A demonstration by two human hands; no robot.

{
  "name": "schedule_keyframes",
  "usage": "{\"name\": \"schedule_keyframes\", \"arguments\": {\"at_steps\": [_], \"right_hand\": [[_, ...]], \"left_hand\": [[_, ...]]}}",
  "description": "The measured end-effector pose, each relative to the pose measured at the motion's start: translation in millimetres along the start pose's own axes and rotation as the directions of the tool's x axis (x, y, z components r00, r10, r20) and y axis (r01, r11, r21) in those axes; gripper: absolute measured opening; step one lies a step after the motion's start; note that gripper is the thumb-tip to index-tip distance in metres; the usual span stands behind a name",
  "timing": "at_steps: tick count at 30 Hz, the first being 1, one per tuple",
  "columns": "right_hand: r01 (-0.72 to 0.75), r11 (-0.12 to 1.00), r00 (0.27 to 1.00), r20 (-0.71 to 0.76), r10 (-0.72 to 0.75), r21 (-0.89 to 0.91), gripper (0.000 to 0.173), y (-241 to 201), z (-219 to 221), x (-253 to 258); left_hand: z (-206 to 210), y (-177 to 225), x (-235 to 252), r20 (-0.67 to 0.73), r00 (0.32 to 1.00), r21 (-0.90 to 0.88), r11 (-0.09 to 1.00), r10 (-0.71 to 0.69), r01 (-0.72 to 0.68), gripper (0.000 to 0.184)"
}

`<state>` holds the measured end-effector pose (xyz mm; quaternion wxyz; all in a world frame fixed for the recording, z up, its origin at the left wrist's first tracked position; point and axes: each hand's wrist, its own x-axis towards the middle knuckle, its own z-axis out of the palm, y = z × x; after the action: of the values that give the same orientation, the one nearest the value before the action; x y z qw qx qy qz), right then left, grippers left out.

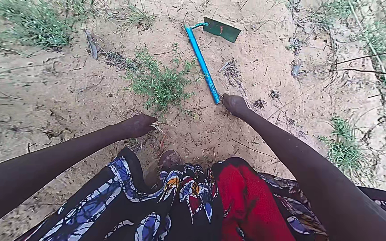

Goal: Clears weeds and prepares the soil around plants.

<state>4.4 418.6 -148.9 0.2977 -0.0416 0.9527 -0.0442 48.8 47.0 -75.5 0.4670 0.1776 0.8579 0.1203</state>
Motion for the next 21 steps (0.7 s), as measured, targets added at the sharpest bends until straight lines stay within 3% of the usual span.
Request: {"name": "schedule_keyframes", "arguments": {"at_steps": [2, 6, 8, 11, 13, 17, 21], "right_hand": [[-0.027, 0.999, 0.999, -0.028, 0.027, 0.02, 0.036, 17.0, 13.5, -17.7], [-0.17, 0.948, 0.964, -0.152, 0.216, 0.269, 0.04, 38.9, 1.4, -18.3], [-0.098, 0.926, 0.948, -0.249, 0.199, 0.364, 0.04, 37.6, -9.5, -10.2], [0.038, 0.919, 0.934, -0.34, 0.106, 0.391, 0.04, 20.4, -25.3, 9.8], [0.052, 0.933, 0.939, -0.335, 0.076, 0.357, 0.039, 2.7, -33.4, 26.8], [-0.148, 0.956, 0.96, -0.197, 0.2, 0.253, 0.035, -34.9, -40.2, 49.4], [-0.241, 0.953, 0.951, -0.149, 0.269, 0.182, 0.038, -51.3, -42.9, 57.3]], "left_hand": [[1.0, -2.0, 0.6, 0.025, 1.0, 0.022, 1.0, 0.003, -0.003, 0.019], [9.6, -20.5, 15.7, -0.049, 0.993, 0.043, 0.993, 0.108, -0.106, 0.018], [11.4, -20.4, 16.4, -0.079, 0.988, 0.048, 0.991, 0.13, -0.126, 0.017], [1.5, 2.6, 2.2, -0.028, 0.999, 0.017, 0.999, 0.046, -0.046, 0.017], [1.4, 3.6, 1.7, -0.016, 0.999, 0.025, 0.999, 0.036, -0.035, 0.017], [3.1, -1.3, -0.3, -0.028, 1.0, -0.027, 1.0, 0.006, -0.007, 0.017], [6.3, -9.7, -4.7, -0.008, 0.999, -0.079, 0.996, -0.036, 0.035, 0.019]]}}
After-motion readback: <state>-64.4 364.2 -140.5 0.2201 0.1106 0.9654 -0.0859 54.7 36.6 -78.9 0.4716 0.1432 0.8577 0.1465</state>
